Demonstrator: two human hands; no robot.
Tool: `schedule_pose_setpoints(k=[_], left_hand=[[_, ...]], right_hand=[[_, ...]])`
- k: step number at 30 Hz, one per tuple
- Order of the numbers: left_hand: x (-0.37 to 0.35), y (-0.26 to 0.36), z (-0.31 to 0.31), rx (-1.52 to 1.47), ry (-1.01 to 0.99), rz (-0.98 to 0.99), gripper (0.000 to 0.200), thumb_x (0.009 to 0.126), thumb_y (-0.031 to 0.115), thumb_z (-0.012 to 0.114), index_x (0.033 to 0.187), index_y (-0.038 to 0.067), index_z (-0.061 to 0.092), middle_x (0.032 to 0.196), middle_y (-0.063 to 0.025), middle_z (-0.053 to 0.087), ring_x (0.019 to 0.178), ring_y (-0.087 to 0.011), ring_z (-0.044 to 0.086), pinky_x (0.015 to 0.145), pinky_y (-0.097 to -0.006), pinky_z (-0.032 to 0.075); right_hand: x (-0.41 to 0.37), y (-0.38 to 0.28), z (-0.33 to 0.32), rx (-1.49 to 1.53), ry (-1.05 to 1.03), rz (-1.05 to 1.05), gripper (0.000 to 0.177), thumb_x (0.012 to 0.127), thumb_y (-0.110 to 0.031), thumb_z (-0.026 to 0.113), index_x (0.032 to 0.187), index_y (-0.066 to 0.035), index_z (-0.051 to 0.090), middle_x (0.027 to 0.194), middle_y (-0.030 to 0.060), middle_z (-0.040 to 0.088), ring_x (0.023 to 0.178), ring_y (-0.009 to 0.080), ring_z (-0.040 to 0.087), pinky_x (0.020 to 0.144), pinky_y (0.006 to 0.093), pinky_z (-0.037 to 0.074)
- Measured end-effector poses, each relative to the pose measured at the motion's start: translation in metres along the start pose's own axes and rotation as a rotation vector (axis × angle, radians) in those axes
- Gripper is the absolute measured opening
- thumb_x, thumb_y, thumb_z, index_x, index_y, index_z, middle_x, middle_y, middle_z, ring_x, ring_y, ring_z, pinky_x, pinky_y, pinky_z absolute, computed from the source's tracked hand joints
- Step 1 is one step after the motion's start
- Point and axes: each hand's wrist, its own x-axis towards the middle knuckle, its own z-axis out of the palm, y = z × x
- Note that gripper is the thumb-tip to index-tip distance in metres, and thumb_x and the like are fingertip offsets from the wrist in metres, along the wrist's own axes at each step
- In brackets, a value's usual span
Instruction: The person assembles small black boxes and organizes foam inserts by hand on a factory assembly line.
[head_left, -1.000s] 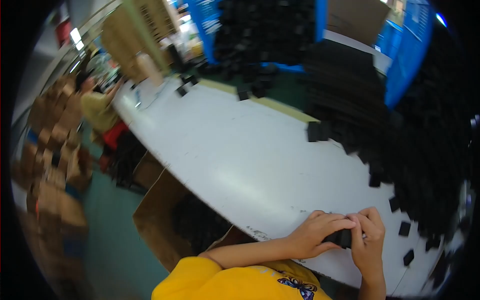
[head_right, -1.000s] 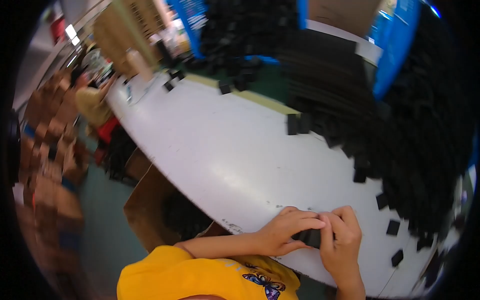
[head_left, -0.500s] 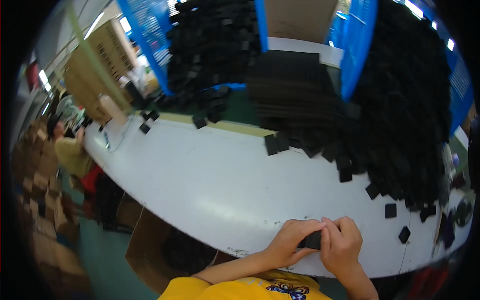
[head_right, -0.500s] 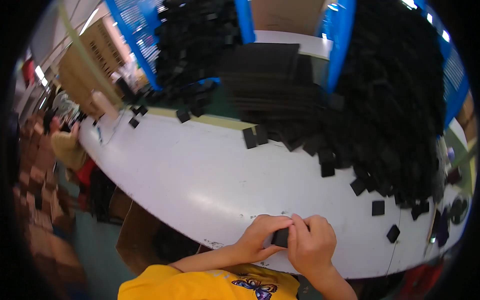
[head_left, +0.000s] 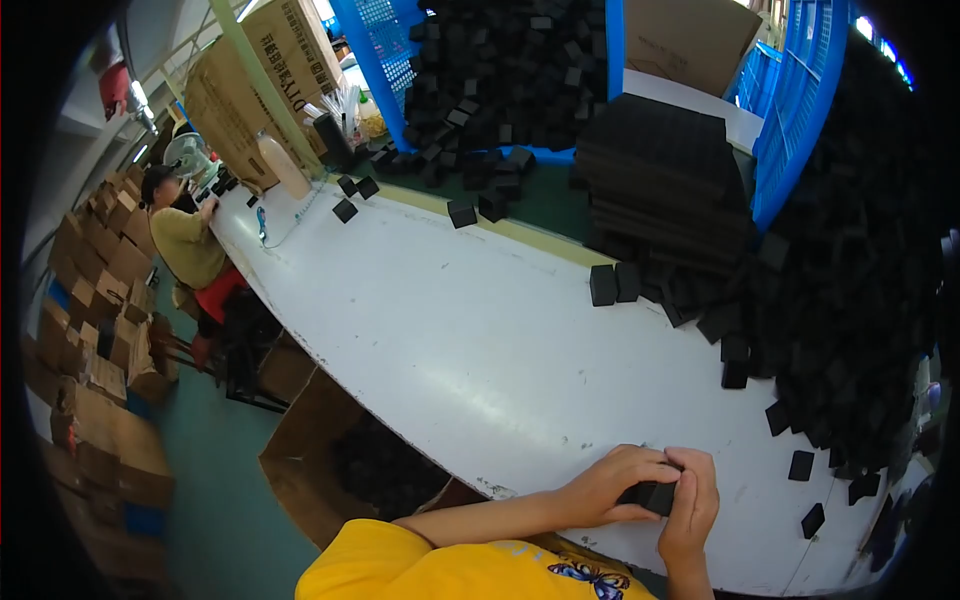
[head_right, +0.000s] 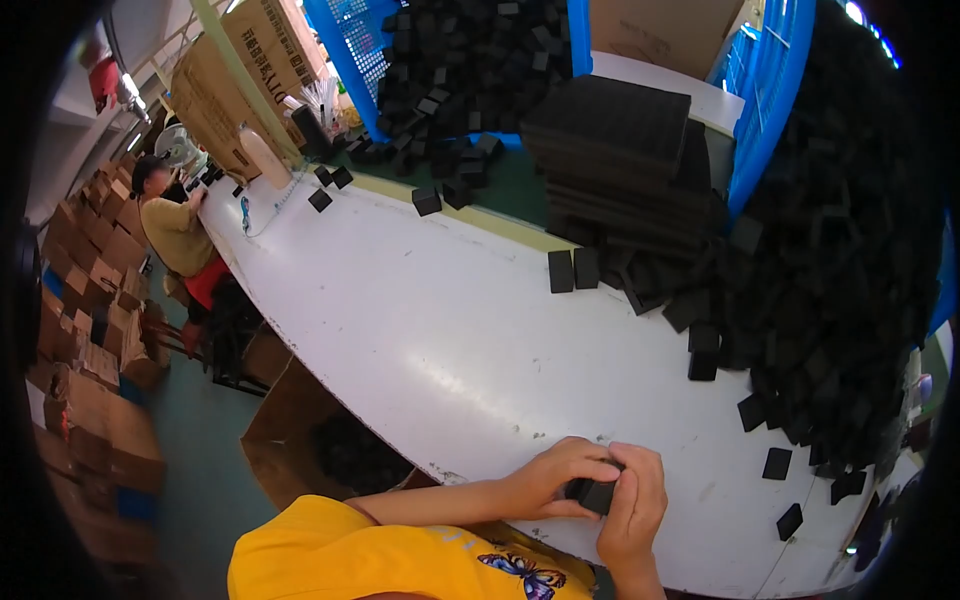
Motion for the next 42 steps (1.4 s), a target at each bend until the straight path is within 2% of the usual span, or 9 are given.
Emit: schedule_pose_setpoints(k=[6, 8, 11, 12, 16, 21, 31, 36, 42], left_hand=[[0.0, 0.002, 0.006, -0.085, -0.043, -0.04, 0.062, 0.081, 0.01, 0.082, 0.134, 0.012, 0.05, 0.134, -0.0158, 0.056, 0.126, -0.0372, 0.054, 0.105, -0.0439, 0.044], [-0.002, 0.0, 0.001, -0.047, -0.073, -0.064, 0.063, 0.081, 0.009, 0.082, 0.135, 0.012, 0.049, 0.133, -0.0172, 0.056, 0.124, -0.0386, 0.055, 0.102, -0.0416, 0.048], [-0.003, 0.001, 0.001, -0.063, -0.058, -0.073, 0.061, 0.083, 0.01, 0.081, 0.135, 0.012, 0.049, 0.133, -0.0182, 0.055, 0.123, -0.0379, 0.056, 0.102, -0.0406, 0.048], [-0.006, 0.002, 0.002, -0.067, -0.061, -0.084, 0.061, 0.083, 0.01, 0.08, 0.135, 0.011, 0.049, 0.132, -0.0183, 0.055, 0.123, -0.0374, 0.056, 0.102, -0.0403, 0.048], [-0.003, 0.001, -0.003, -0.066, -0.057, -0.074, 0.059, 0.085, 0.01, 0.079, 0.135, 0.01, 0.049, 0.131, -0.0185, 0.054, 0.122, -0.0358, 0.056, 0.103, -0.0395, 0.047], [-0.041, 0.007, -0.038, 0.047, 0.155, -0.112, 0.06, 0.086, 0.009, 0.074, 0.138, 0.006, 0.043, 0.133, -0.0164, 0.051, 0.12, -0.0268, 0.055, 0.103, -0.0391, 0.045], [-0.218, 0.094, -0.162, 0.699, 1.308, -0.349, 0.053, 0.099, 0.022, 0.054, 0.145, 0.0, 0.037, 0.143, -0.018, 0.044, 0.127, -0.0297, 0.046, 0.108, -0.0431, 0.038], [-0.239, 0.107, -0.212, 1.067, 1.406, -0.557, 0.063, 0.102, 0.024, 0.057, 0.155, 0.003, 0.031, 0.16, -0.0202, 0.031, 0.146, -0.0378, 0.032, 0.12, -0.0447, 0.027], [-0.115, 0.04, -0.274, 1.018, 0.865, -0.405, 0.051, 0.097, 0.01, 0.06, 0.144, 0.0, 0.044, 0.154, -0.0199, 0.039, 0.144, -0.0336, 0.037, 0.118, -0.0435, 0.027]], right_hand=[[-0.015, 0.011, -0.006, 0.545, -0.061, 0.261, 0.052, 0.105, -0.019, 0.044, 0.151, -0.001, 0.027, 0.136, 0.0205, 0.054, 0.123, 0.0258, 0.054, 0.106, 0.0366, 0.041], [-0.02, 0.018, -0.02, 0.993, -0.116, 0.366, 0.096, 0.098, -0.026, 0.064, 0.16, -0.004, -0.006, 0.153, 0.0234, 0.038, 0.137, 0.0284, 0.042, 0.113, 0.0399, 0.034], [-0.047, 0.049, -0.039, 0.131, -0.361, 0.129, 0.125, 0.082, -0.029, 0.084, 0.159, -0.004, -0.012, 0.157, 0.024, 0.032, 0.14, 0.0327, 0.04, 0.114, 0.0428, 0.033], [-0.061, 0.061, -0.026, 0.047, -0.295, 0.266, 0.129, 0.066, -0.026, 0.094, 0.159, -0.002, 0.008, 0.152, 0.0241, 0.04, 0.137, 0.0399, 0.042, 0.116, 0.047, 0.03], [-0.065, 0.1, 0.01, -0.203, -0.17, 0.122, 0.071, 0.067, -0.02, 0.089, 0.126, -0.004, 0.053, 0.121, 0.0202, 0.058, 0.114, 0.0439, 0.052, 0.102, 0.0514, 0.04], [-0.04, 0.068, 0.054, -0.227, -0.233, -0.156, 0.06, 0.068, -0.024, 0.088, 0.115, -0.003, 0.058, 0.11, 0.0168, 0.061, 0.105, 0.0388, 0.056, 0.093, 0.049, 0.042], [-0.042, -0.024, 0.298, 0.134, -0.878, -0.595, 0.077, 0.073, -0.028, 0.084, 0.135, 0.003, 0.05, 0.117, 0.0203, 0.058, 0.116, 0.0372, 0.052, 0.102, 0.0464, 0.04], [-0.034, -0.038, 0.309, 0.123, -0.904, -0.811, 0.071, 0.083, -0.026, 0.077, 0.14, 0.004, 0.047, 0.14, 0.0238, 0.052, 0.133, 0.0377, 0.046, 0.112, 0.0447, 0.037], [0.028, 0.015, 0.187, 0.045, -0.53, -0.625, 0.038, 0.086, -0.007, 0.068, 0.122, 0.003, 0.061, 0.126, 0.0203, 0.062, 0.115, 0.0389, 0.059, 0.1, 0.0454, 0.049]])
